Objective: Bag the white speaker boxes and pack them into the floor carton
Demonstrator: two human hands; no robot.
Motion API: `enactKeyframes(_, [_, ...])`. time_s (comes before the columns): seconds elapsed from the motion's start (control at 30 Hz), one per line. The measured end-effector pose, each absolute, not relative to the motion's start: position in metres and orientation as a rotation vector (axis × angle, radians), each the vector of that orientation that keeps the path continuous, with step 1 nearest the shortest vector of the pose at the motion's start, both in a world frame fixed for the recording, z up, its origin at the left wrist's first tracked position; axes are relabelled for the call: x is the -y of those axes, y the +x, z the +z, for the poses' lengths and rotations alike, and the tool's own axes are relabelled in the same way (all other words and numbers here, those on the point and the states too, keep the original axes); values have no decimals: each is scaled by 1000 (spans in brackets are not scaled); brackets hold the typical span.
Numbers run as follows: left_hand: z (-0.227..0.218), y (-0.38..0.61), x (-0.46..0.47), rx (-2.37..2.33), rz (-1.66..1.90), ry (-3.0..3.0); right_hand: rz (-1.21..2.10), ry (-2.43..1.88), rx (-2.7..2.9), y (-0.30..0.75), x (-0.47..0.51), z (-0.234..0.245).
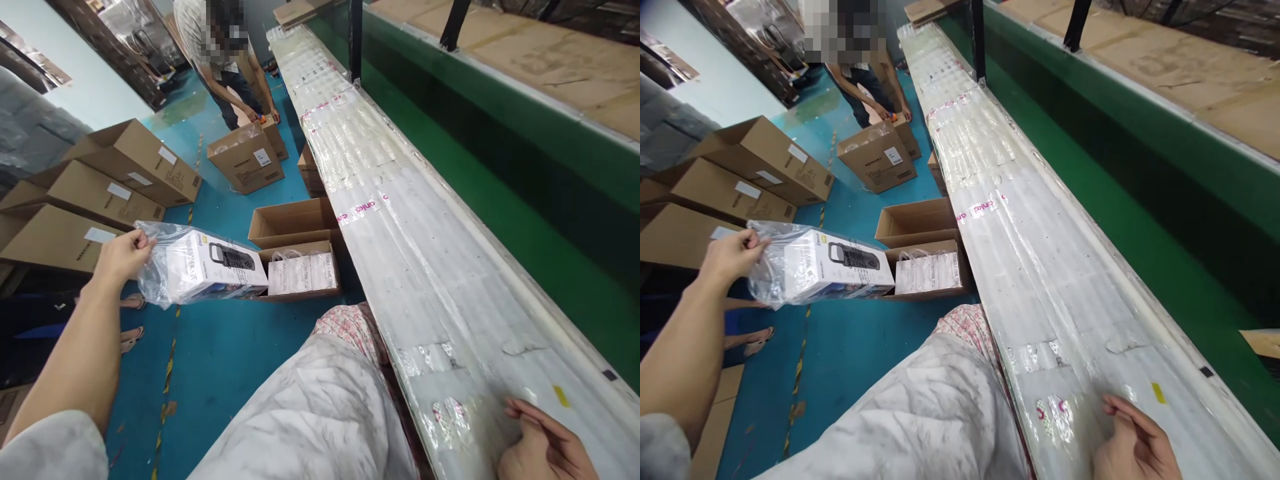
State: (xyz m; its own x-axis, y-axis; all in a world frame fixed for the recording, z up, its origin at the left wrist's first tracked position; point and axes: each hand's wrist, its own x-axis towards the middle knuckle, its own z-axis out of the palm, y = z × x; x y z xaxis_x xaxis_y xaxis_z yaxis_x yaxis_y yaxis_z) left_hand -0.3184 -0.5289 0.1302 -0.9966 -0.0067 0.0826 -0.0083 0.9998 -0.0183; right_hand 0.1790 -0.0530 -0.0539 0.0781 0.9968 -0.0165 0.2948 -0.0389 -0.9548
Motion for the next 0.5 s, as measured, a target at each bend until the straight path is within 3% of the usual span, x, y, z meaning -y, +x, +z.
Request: enactKeyframes(0.5, [3, -304, 457, 3045, -454, -94, 971, -1578, 1401, 180, 50, -58])
